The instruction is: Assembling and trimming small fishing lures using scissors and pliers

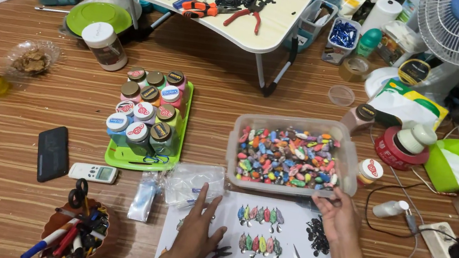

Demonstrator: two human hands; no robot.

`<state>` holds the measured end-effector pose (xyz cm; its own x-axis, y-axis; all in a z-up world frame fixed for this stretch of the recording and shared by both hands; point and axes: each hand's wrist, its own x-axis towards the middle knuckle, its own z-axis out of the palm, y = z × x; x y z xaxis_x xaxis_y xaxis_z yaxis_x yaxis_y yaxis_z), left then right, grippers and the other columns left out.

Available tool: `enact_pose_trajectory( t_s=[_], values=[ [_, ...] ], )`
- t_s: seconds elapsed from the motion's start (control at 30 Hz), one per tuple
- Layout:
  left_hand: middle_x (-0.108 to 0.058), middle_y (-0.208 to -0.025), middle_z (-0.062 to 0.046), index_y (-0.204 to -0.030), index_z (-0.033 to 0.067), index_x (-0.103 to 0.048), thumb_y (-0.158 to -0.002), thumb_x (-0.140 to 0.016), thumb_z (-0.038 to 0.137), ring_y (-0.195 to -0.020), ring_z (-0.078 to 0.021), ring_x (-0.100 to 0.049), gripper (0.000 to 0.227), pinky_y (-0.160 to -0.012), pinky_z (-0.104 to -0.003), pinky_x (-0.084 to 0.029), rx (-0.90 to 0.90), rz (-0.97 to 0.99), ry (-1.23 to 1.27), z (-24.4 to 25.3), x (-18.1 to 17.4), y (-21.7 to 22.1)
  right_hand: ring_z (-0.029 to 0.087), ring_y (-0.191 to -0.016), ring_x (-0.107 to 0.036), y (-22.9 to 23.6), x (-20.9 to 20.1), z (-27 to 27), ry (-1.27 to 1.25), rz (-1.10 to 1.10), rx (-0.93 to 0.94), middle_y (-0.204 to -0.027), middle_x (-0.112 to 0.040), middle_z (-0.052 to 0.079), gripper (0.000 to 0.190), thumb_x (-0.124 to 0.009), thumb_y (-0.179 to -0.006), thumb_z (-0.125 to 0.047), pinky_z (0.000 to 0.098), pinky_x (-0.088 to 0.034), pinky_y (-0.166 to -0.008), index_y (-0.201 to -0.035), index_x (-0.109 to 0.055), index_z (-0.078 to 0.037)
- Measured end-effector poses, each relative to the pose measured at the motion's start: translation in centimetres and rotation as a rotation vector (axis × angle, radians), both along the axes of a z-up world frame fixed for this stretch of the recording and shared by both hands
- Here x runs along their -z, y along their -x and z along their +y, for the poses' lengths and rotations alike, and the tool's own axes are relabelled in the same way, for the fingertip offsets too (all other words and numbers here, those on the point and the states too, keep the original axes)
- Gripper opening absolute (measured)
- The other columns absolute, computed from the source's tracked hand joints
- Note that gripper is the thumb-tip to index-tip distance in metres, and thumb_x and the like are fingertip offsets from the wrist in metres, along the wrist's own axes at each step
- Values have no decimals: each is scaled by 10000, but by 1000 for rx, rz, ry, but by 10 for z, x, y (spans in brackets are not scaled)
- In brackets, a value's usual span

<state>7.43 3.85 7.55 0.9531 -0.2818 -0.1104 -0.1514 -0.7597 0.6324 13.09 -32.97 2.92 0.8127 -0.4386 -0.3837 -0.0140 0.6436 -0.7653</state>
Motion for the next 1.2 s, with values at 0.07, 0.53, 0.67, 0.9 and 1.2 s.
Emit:
enact_pose_trajectory(
  t_s=[0.07,0.53,0.67,0.9,1.2],
  values=[
    [-4,-1719,-142,-1525,131,-389,-872,-756,237,-1382,-329,-473,757,-1045,-451,-487,-5,-4,18,-1,-2,1,324,-1005,-632,3,-8,12,10,38,-1,-1036,-518,114,109,-538,-1023,-123,467,-598,-920,-1068,-484,-40],
    [3,-1736,-72,-1550,163,-376,-886,-716,237,-1435,-285,-442,750,-1090,-417,-456,-15,50,60,-5,-11,3,341,-1040,-639,28,-8,22,50,103,-93,-1017,-523,145,314,-562,-1024,-129,457,-555,-982,-1263,-442,36],
    [-82,-1723,-115,-1512,116,-437,-888,-715,248,-1485,-315,-369,696,-1110,-414,-414,38,-42,104,-10,-12,11,339,-1032,-647,59,-55,50,145,251,-158,-1072,-591,196,276,-498,-1061,-106,426,-560,-945,-1297,-483,35],
    [-59,-1715,-146,-1551,146,-403,-950,-685,314,-1463,-377,-355,684,-1155,-504,-378,108,151,91,-42,-77,54,325,-872,-628,130,-83,90,194,276,-371,-965,-641,243,310,-569,-995,-115,427,-545,-740,-1243,-584,71],
    [-453,-1562,-104,-1466,142,-511,-956,-617,363,-1439,-274,-443,566,-1147,-410,-404,-86,158,169,-48,-31,62,320,-846,-702,128,-79,85,507,328,-505,-981,-745,266,261,-581,-961,-62,400,-546,-719,-1157,-675,83]
  ],
)
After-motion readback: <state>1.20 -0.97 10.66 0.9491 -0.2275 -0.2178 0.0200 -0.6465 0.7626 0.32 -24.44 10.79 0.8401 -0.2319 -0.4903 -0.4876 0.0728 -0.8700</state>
